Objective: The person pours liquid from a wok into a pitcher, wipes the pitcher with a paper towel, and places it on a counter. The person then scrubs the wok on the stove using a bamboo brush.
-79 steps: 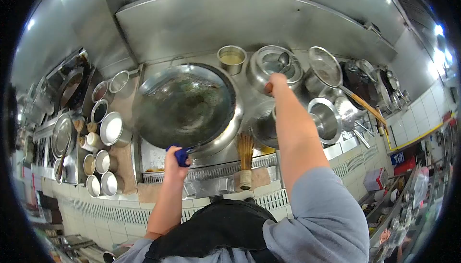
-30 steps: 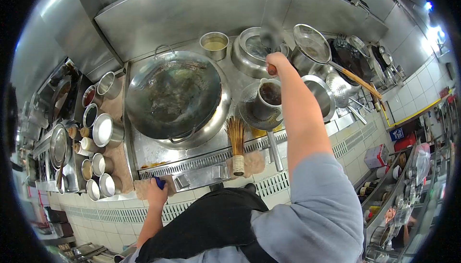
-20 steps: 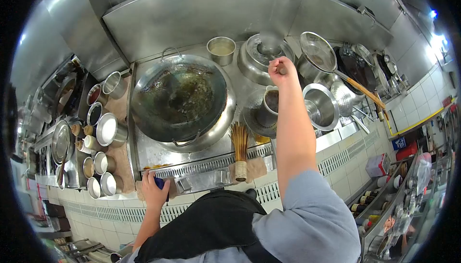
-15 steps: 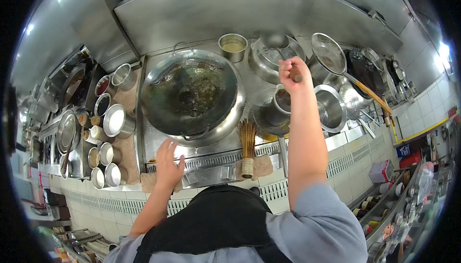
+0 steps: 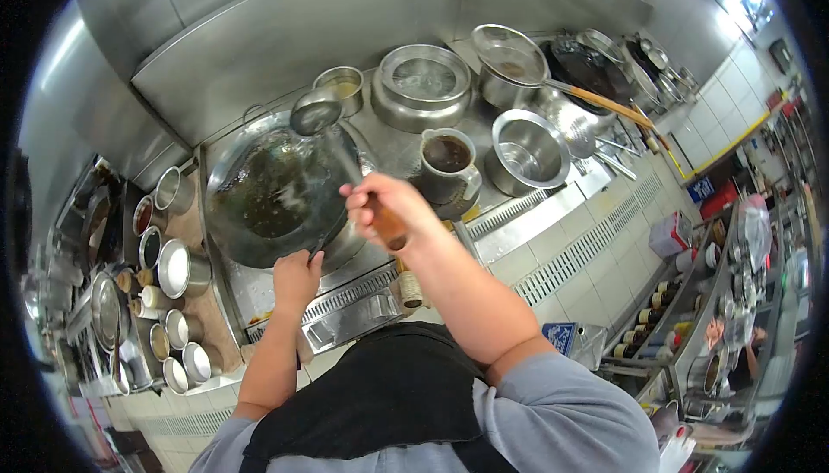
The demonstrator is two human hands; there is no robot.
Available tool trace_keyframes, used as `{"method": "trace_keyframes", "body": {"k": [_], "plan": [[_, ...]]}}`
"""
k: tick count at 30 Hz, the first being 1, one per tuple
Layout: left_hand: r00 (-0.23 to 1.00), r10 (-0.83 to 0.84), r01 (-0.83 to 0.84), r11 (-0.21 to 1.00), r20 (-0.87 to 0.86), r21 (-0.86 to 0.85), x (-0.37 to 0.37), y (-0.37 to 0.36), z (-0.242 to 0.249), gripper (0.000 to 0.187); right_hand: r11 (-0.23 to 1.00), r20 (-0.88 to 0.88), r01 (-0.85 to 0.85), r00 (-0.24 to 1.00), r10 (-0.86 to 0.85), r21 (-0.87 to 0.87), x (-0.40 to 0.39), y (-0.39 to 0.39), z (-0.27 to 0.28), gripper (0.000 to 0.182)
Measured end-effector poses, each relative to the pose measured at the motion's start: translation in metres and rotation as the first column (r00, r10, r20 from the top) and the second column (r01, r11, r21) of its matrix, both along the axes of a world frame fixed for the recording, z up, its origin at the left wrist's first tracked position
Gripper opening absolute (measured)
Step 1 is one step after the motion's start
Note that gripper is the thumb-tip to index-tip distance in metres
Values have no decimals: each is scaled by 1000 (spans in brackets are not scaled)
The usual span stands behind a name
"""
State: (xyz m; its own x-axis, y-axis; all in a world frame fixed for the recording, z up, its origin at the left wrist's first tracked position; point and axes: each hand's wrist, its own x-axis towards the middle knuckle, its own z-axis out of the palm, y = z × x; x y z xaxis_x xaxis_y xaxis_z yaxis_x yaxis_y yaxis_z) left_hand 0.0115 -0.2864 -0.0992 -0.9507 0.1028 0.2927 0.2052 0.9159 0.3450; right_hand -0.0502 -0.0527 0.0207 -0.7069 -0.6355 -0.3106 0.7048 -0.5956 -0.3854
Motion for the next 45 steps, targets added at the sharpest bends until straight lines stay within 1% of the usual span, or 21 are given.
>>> {"method": "trace_keyframes", "body": {"k": [4,7,10,11,12,13,14,16,18,19,21,26,28,32,35,37,39,41,42,44,45], "plan": [[1000,25,-26,999,12,19,-1,0,3,38,943,-71,-2,997,28,332,18,-22,-10,26],[1000,7,-7,1000,-3,11,-3,-1,-1,37,806,-342,38,916,208,591,23,-30,-28,20],[1000,-2,1,999,23,33,-4,-9,-7,40,413,-386,177,773,503,893,28,-35,-36,19],[1000,0,-1,1000,18,22,-5,-10,-10,40,418,-386,178,781,491,891,30,-37,-42,19],[1000,2,-2,1000,11,11,-6,-10,-10,40,205,-419,384,637,647,900,33,-39,-52,23],[1000,-9,9,1000,14,6,-7,-11,-10,40,15,-371,591,486,791,806,35,-39,-60,27],[999,-6,6,1000,54,-1,-6,-12,-9,35,14,-373,588,495,785,809,38,-38,-68,27],[995,-5,6,1000,96,-10,-4,-11,-7,31,-87,-276,713,378,884,696,42,-37,-79,41],[994,-39,52,990,-99,131,3,-8,-3,21,-89,-252,713,358,899,696,47,-36,-87,50],[994,-44,56,990,-97,128,7,-6,0,21,-91,-225,714,335,915,694,49,-35,-89,60],[962,-8,40,993,-274,111,19,-1,9,28,-113,-194,692,350,917,713,54,-36,-89,60],[962,-68,128,967,-264,221,46,13,17,29,-146,-165,650,393,905,746,58,-29,-93,57],[960,-90,154,961,-266,232,54,17,15,28,-100,-247,642,427,870,760,59,-23,-97,55],[972,-106,167,938,-210,303,68,21,12,27,-13,-394,716,399,828,698,78,3,-87,54],[981,-112,162,924,-160,347,82,22,11,26,35,-483,711,440,757,702,94,34,-77,44],[986,-94,139,919,-137,369,89,22,6,25,-25,-578,786,474,664,617,98,64,-103,35],[992,-83,112,918,-92,381,98,23,7,23,-125,-527,654,694,491,746,93,96,-129,35],[994,-66,93,926,-87,365,104,26,8,22,-122,-515,569,801,304,813,79,128,-134,40],[995,-63,88,933,-81,349,106,28,9,21,-111,-522,578,792,317,809,69,143,-139,40],[997,-23,45,939,-67,342,112,32,10,20,-222,-647,681,732,212,698,43,166,-154,48],[999,2,12,942,-41,336,117,34,9,19,-207,-650,687,726,224,697,23,171,-168,48]]}}
